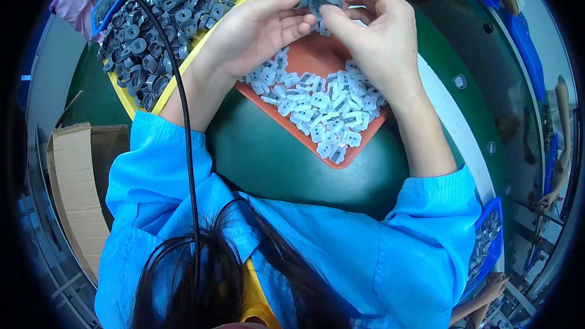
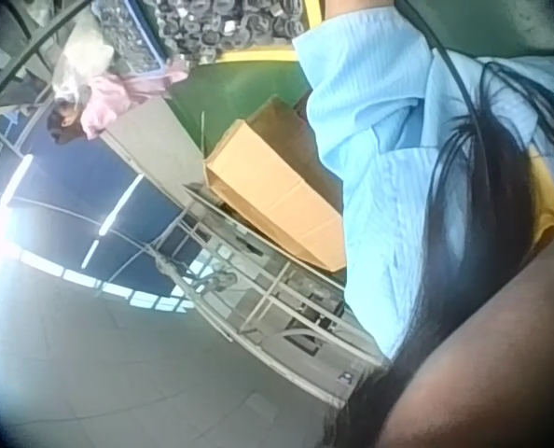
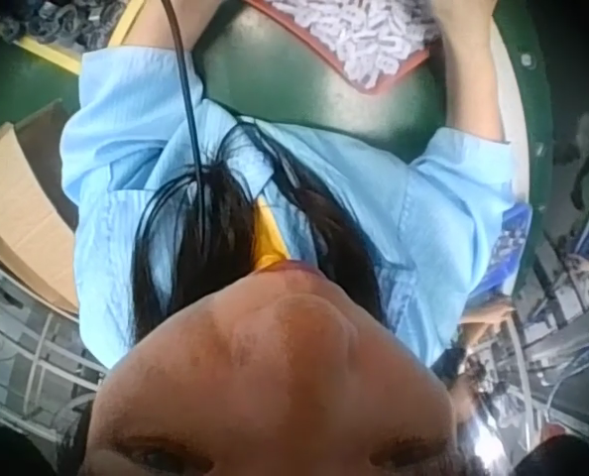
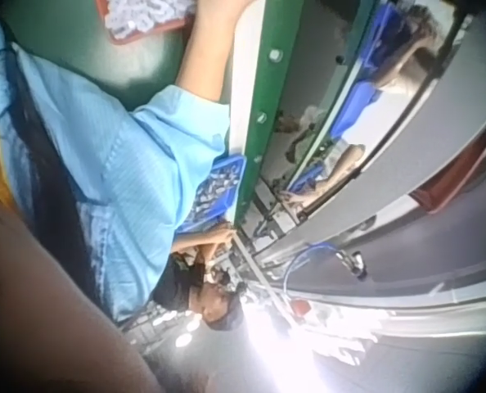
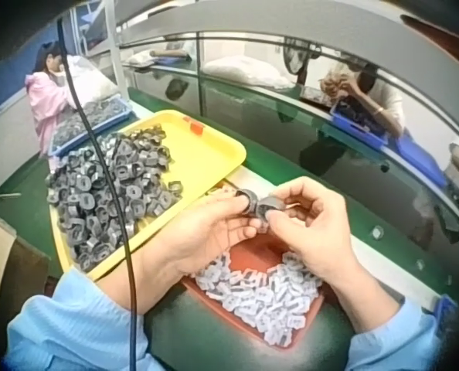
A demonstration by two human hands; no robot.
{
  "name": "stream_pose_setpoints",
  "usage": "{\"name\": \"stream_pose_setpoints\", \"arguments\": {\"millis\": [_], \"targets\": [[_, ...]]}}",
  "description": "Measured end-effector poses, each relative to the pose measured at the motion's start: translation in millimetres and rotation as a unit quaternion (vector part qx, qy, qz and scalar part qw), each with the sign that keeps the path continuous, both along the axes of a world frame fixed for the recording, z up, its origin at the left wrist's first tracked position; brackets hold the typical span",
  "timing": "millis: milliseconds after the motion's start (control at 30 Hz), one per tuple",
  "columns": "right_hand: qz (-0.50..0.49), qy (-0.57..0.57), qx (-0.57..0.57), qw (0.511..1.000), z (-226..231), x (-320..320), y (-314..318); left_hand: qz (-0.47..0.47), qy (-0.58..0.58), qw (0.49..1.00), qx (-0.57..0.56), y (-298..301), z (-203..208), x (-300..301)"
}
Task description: The person assembles small plastic housings by hand, inserting white plastic components into them at an industrial workbench.
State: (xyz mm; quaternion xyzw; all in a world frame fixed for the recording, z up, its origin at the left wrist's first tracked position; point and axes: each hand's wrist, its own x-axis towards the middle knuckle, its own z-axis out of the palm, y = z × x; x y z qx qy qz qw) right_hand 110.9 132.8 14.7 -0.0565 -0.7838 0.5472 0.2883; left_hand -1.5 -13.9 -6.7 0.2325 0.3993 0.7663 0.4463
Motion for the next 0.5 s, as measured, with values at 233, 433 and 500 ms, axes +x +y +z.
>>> {"name": "stream_pose_setpoints", "arguments": {"millis": [233,433,500], "targets": [[0.093,0.076,0.125,0.985,12.4,9.7,-16.2,-0.023,0.004,0.999,0.022,-4.6,6.6,8.6],[-0.075,-0.074,0.019,0.994,-21.8,-5.3,86.5,0.099,0.066,0.993,-0.011,-6.2,7.5,-7.5],[-0.110,-0.117,0.030,0.987,-36.9,-3.8,117.4,0.090,0.052,0.995,-0.008,-7.8,15.1,-4.2]]}}
